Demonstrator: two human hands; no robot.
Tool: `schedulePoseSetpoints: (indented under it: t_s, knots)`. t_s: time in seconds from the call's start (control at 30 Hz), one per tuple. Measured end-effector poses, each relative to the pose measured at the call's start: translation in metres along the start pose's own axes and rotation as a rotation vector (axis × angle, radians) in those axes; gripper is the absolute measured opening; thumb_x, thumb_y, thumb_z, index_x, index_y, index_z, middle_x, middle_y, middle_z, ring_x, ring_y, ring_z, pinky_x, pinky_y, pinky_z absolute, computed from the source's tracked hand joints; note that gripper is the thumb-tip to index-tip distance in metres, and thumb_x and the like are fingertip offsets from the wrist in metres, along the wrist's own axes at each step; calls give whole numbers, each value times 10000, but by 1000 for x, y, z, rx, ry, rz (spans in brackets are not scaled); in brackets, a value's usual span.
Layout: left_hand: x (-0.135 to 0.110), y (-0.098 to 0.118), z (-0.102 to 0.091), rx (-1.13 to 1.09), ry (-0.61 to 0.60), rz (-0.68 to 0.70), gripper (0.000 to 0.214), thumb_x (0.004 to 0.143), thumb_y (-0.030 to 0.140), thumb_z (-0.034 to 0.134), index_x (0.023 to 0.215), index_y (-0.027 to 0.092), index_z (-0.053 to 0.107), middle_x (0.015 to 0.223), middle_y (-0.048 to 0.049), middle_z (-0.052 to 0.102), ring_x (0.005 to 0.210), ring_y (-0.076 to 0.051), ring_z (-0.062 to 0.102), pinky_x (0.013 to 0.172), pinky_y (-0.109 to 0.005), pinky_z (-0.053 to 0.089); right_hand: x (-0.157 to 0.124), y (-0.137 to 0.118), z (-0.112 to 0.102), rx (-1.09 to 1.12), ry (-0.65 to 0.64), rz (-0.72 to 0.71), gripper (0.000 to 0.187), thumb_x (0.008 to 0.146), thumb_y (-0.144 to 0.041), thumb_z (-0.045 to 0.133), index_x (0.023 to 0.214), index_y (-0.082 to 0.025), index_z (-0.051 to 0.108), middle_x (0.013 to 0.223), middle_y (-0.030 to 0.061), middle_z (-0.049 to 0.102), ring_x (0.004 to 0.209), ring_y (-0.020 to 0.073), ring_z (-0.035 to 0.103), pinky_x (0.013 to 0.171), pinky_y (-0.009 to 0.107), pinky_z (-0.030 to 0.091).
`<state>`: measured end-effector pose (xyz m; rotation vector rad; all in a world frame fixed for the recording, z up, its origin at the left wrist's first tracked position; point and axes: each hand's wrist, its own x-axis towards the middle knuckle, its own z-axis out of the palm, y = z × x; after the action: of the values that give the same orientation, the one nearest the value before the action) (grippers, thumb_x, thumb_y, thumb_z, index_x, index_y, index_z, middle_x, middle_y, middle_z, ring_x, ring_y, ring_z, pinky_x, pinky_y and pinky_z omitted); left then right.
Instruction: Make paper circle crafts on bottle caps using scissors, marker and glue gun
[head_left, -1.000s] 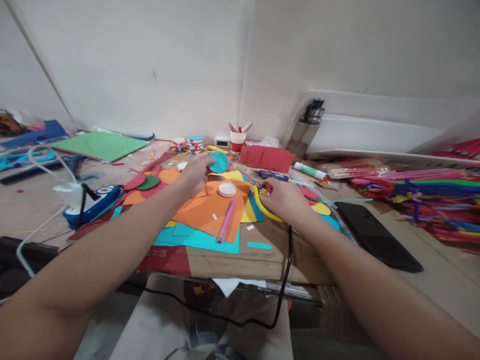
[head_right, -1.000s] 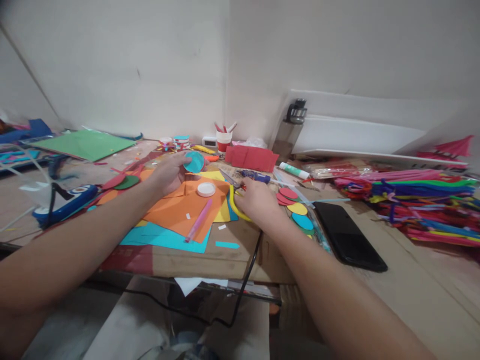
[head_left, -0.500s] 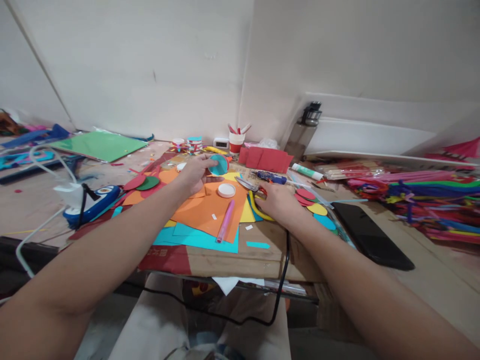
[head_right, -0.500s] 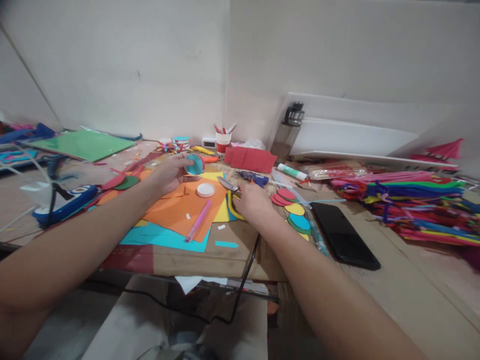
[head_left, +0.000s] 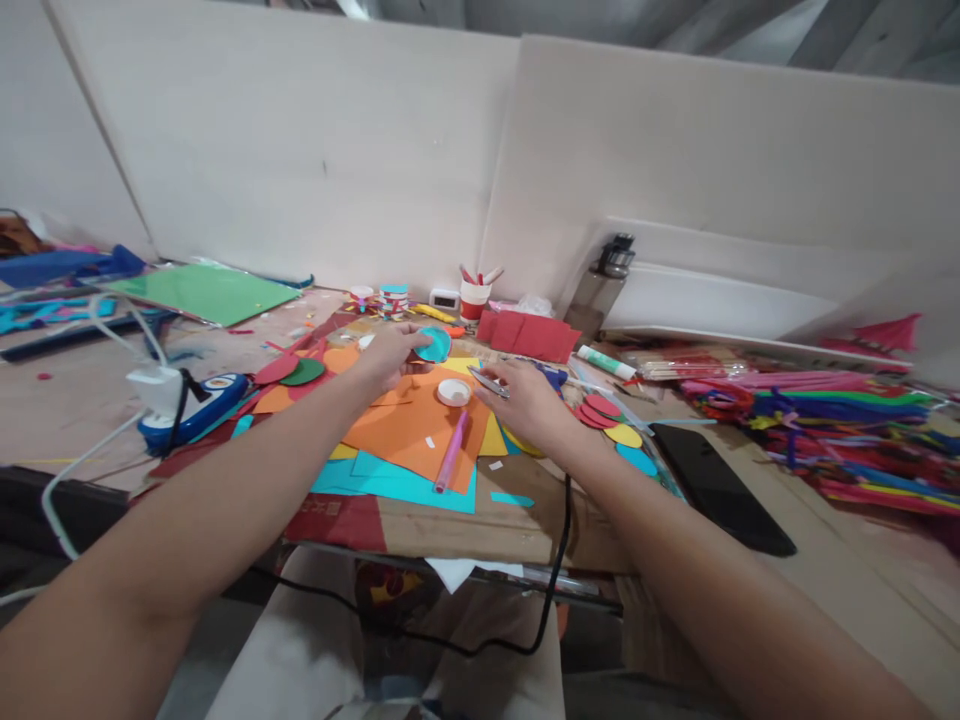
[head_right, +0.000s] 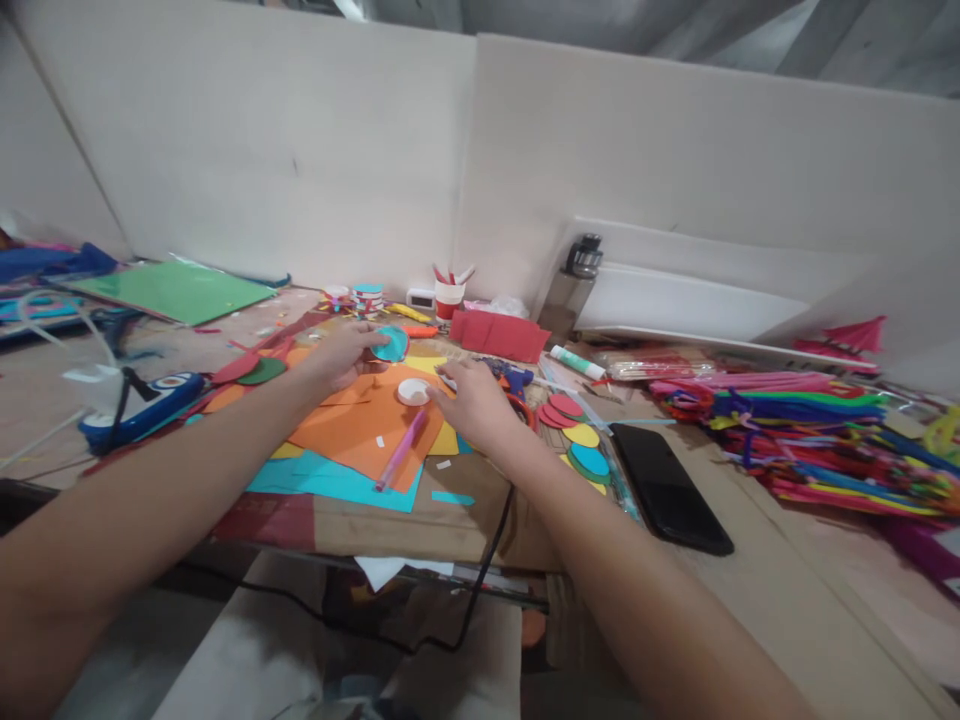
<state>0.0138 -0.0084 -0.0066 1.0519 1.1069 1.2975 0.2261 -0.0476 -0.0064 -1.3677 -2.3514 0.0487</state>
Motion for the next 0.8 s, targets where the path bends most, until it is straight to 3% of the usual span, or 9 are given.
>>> schedulePoseSetpoints:
  t_s: [0.13,0.3,0.37,0.5,0.57,0.67,0.8]
  knots:
    - [-2,0,2,-29,-22,9,123,673,145,692,765,139,612,648,-23,647,559,-118,607,563,-267,558,21,-17,13,-101,-96,10,402,932,-430,544,1160,-132,688,1210,168,688,1168,276,599,964,340,429]
    - [-1,1,2,-72,-29,-2,121,674,123,685,764,134,605,648,-30,647,550,-128,615,597,-308,579,27,-23,25,-120,-210,25,241,863,-280,585,994,-133,724,1016,153,745,991,261,679,834,312,471]
    - [0,1,2,-87,-18,-6,115,683,107,658,784,134,608,657,-31,654,550,-127,617,617,-318,586,24,-17,24,-23,-139,68,258,853,-270,593,1030,-125,713,1046,148,744,985,247,683,828,308,483]
    - [0,0,5,-42,5,31,93,722,93,605,805,131,623,696,-35,672,570,-115,617,657,-321,600,19,-5,16,309,157,174,430,818,-301,657,1218,-142,639,1208,134,699,976,204,680,840,313,524]
    - [-2,-2,8,3,-18,63,91,744,96,592,818,127,635,739,-44,685,575,-111,615,640,-307,595,18,-3,12,446,256,160,475,805,-301,672,1251,-151,612,1215,127,690,935,186,682,821,313,546]
    - [-7,-5,14,23,-104,99,99,772,136,631,866,128,660,798,-59,702,620,-122,636,633,-289,585,17,-7,10,512,322,54,482,798,-311,689,1249,-160,607,1225,128,672,936,178,676,855,324,555]
    - [-14,-9,22,-9,-179,145,246,750,262,754,954,144,684,845,-65,713,711,-145,664,675,-286,583,16,-12,11,433,357,3,442,798,-277,690,1224,-180,623,1213,128,659,996,199,665,882,345,552]
